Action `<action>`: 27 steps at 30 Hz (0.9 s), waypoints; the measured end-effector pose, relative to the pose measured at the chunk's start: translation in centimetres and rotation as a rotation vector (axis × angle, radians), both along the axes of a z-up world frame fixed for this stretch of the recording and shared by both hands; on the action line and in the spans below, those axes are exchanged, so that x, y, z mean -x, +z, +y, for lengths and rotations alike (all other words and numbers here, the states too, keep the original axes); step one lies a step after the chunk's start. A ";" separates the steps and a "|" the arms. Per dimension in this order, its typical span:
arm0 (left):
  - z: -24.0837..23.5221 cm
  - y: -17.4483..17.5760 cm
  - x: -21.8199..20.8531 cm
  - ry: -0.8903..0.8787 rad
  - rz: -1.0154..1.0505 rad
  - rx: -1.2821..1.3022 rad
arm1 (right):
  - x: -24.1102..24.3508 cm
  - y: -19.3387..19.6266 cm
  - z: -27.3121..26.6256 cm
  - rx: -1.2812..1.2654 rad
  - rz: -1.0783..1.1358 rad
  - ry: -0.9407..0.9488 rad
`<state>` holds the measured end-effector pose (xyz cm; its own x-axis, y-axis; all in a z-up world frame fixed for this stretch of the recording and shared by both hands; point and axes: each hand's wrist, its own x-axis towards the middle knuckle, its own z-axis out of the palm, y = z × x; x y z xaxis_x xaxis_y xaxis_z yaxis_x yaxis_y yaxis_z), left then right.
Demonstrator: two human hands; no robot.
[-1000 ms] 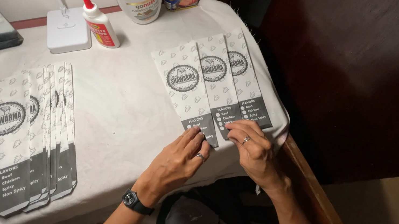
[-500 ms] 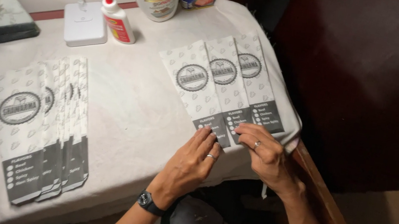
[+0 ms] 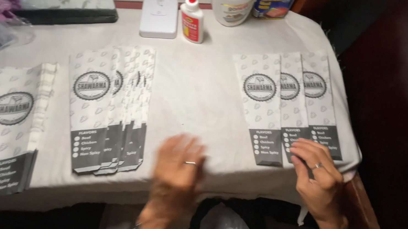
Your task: Applying glue to paper wrappers and folding them to assemble food packaging.
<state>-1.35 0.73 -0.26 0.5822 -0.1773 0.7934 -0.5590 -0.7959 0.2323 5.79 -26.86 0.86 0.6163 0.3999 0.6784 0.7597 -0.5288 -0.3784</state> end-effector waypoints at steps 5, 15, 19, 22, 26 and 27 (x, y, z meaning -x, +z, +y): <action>9.8 -2.2 3.3 0.911 0.282 0.048 | 1.5 0.2 3.9 -0.092 -0.038 -0.042; 15.7 0.4 3.7 0.983 0.720 0.669 | 2.9 -0.9 12.7 -0.096 0.057 0.275; 12.5 -0.1 2.0 0.584 0.546 1.231 | 3.3 -0.9 13.2 -0.136 0.104 0.282; 8.2 -1.4 0.3 0.234 0.507 1.501 | 3.8 -0.5 13.5 -0.231 0.225 0.242; 1.5 -0.6 -1.0 -0.085 0.647 1.551 | 3.5 -0.2 13.1 -0.455 0.761 0.030; 0.5 -0.9 -1.4 -0.091 0.655 1.550 | 2.7 -1.0 12.5 -0.457 0.760 0.021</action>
<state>0.07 1.26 -1.20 0.8937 0.4338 -0.1147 -0.0859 0.4163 0.9052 3.08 -14.33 -0.10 0.9610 0.2064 0.1843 0.2244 -0.1916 -0.9555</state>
